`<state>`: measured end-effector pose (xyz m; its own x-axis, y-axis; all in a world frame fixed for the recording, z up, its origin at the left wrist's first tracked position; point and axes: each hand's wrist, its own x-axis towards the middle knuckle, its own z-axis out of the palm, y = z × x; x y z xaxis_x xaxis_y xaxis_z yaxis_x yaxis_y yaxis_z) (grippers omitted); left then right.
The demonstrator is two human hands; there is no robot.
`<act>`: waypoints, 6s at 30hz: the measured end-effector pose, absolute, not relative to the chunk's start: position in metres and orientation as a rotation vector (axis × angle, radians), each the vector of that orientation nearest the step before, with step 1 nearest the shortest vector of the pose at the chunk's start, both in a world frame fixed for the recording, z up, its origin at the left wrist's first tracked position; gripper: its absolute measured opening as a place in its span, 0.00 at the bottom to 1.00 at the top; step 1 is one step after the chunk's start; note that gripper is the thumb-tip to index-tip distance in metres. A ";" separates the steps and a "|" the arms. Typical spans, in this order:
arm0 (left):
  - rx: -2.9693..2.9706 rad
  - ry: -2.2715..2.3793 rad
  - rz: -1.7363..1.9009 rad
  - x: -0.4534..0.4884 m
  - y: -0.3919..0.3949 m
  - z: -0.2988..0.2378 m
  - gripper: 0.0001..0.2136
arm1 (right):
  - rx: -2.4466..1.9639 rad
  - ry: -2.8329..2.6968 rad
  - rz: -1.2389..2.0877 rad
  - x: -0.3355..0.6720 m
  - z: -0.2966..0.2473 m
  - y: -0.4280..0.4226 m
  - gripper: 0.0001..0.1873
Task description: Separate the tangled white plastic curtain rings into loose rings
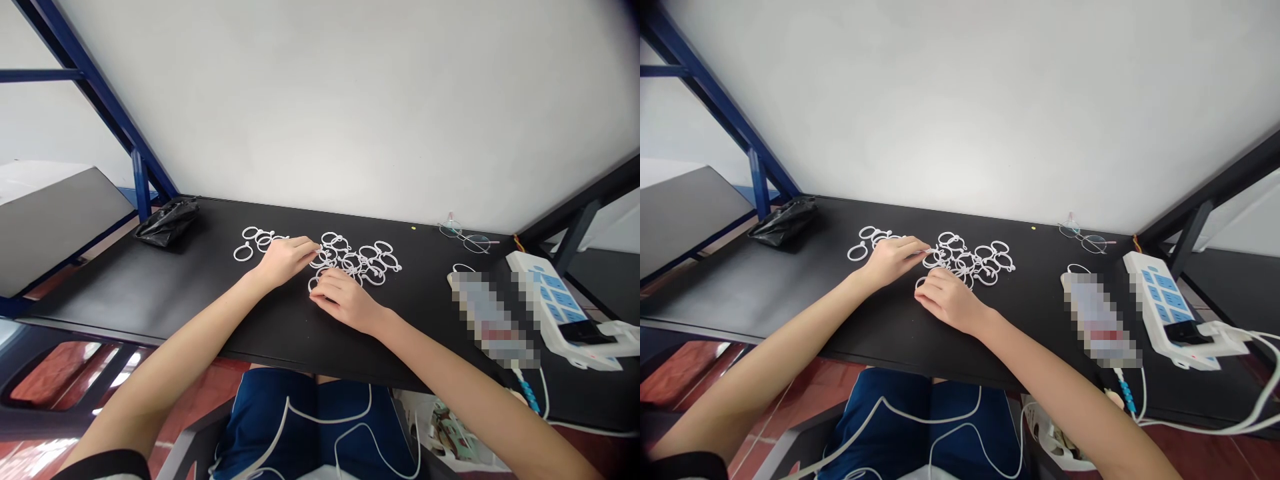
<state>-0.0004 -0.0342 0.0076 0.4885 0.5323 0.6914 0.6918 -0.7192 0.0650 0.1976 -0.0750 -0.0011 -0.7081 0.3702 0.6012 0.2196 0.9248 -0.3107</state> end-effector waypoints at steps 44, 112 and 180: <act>-2.140 -1.688 -0.337 -0.042 -0.013 0.006 0.12 | -0.511 -2.537 0.570 0.197 0.002 -0.082 0.11; -2.629 -0.827 -1.180 0.006 -0.045 0.016 0.28 | -0.714 -2.036 0.208 0.198 0.000 -0.080 0.05; -2.653 -1.178 -0.805 -0.011 -0.036 0.022 0.24 | -0.836 -2.093 0.319 0.201 -0.005 -0.074 0.06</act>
<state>-0.0106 -0.0357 0.0217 0.5532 0.6513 0.5193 0.7202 -0.6873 0.0947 0.2012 -0.0740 -0.0048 -0.4260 0.6631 0.6155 0.4498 0.7455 -0.4918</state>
